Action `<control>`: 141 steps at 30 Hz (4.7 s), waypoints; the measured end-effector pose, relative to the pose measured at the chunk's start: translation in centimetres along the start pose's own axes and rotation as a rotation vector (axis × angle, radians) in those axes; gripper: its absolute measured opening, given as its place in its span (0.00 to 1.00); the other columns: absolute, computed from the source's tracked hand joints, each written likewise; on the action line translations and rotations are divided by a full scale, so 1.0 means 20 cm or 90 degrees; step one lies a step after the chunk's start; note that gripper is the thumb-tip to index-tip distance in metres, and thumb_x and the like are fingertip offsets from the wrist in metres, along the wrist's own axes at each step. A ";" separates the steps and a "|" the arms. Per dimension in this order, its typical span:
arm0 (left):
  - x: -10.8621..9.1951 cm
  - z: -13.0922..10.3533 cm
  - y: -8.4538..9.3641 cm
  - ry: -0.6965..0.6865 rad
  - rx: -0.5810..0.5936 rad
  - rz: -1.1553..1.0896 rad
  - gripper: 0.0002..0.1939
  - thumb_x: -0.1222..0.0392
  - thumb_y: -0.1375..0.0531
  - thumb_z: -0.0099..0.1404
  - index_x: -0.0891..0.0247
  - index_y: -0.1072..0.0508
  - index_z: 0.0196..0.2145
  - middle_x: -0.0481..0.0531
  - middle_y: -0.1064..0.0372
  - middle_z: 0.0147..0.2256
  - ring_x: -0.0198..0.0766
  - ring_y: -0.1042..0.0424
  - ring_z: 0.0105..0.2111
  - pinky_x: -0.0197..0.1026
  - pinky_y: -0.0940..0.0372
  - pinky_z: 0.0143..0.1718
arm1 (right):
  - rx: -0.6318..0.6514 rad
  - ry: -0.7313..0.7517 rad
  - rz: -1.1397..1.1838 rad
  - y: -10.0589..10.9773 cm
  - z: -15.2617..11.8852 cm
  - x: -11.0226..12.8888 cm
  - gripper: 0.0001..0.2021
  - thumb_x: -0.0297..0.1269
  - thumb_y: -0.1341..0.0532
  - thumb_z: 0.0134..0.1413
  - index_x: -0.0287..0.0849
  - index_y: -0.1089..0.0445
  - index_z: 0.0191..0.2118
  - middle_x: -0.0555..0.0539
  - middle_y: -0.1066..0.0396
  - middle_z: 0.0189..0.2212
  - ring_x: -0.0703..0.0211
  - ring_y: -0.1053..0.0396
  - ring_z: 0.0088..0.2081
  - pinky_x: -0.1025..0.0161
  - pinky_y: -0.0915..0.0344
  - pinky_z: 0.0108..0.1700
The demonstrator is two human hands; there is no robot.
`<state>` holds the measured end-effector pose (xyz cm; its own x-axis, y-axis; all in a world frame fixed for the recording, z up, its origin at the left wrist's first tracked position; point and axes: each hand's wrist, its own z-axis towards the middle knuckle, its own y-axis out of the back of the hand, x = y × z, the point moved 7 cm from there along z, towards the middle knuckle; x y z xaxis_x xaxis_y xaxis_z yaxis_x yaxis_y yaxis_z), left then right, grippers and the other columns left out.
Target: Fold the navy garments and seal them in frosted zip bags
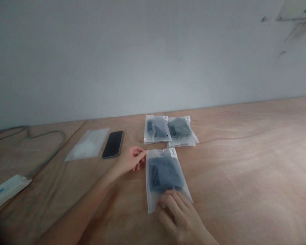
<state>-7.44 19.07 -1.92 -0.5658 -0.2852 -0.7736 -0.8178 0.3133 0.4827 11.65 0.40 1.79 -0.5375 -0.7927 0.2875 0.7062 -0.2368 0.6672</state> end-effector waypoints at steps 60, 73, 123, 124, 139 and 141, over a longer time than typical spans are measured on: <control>-0.22 -0.46 -0.44 -0.341 -0.152 0.032 0.17 0.69 0.42 0.66 0.60 0.26 0.50 0.60 0.29 0.55 0.52 0.28 0.57 0.57 0.35 0.62 | 0.245 -0.317 -0.139 0.65 -0.69 -1.15 0.30 0.46 0.45 0.72 0.54 0.46 0.76 0.44 0.52 0.77 0.37 0.50 0.75 0.36 0.45 0.73; -0.42 -0.75 -0.78 -0.685 -0.105 0.592 0.11 0.63 0.40 0.73 0.63 0.22 0.51 0.58 0.25 0.47 0.53 0.28 0.47 0.52 0.27 0.43 | 0.261 -0.175 0.120 0.29 -0.08 -0.83 0.19 0.34 0.44 0.73 0.54 0.28 0.64 0.42 0.32 0.66 0.52 0.27 0.61 0.54 0.25 0.59; -0.09 -0.84 -0.35 -0.501 -0.354 0.349 0.17 0.71 0.48 0.71 0.59 0.26 0.51 0.56 0.25 0.45 0.46 0.22 0.44 0.47 0.24 0.42 | 0.474 -0.192 0.059 0.14 0.16 -0.89 0.05 0.34 0.37 0.63 0.43 0.24 0.43 0.42 0.22 0.40 0.50 0.24 0.42 0.55 0.30 0.46; -0.09 -0.84 -0.36 -0.500 -0.356 0.347 0.17 0.72 0.48 0.71 0.59 0.25 0.50 0.57 0.25 0.45 0.46 0.22 0.44 0.48 0.24 0.42 | 0.461 -0.197 0.059 0.17 0.14 -0.90 0.06 0.35 0.36 0.63 0.43 0.24 0.44 0.41 0.22 0.41 0.49 0.24 0.43 0.54 0.29 0.47; -0.21 -0.86 -0.40 -0.567 -0.324 0.327 0.11 0.72 0.41 0.72 0.59 0.26 0.46 0.53 0.26 0.40 0.43 0.24 0.39 0.45 0.26 0.40 | 0.481 -0.033 0.207 -0.15 0.59 -0.62 0.07 0.30 0.33 0.60 0.45 0.20 0.43 0.48 0.23 0.42 0.59 0.25 0.40 0.62 0.28 0.46; -0.18 -0.92 -0.28 -0.555 -0.398 0.264 0.08 0.69 0.42 0.74 0.60 0.28 0.47 0.52 0.25 0.39 0.40 0.22 0.39 0.40 0.26 0.42 | 0.466 -0.026 0.213 -0.20 0.67 -0.57 0.06 0.34 0.34 0.64 0.43 0.22 0.45 0.48 0.22 0.39 0.60 0.26 0.37 0.64 0.29 0.42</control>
<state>-2.76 1.69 5.77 -0.7385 0.5350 -0.4102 -0.6321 -0.3377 0.6974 8.84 17.97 5.08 -0.3777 -0.7317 0.5674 0.3588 0.4493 0.8182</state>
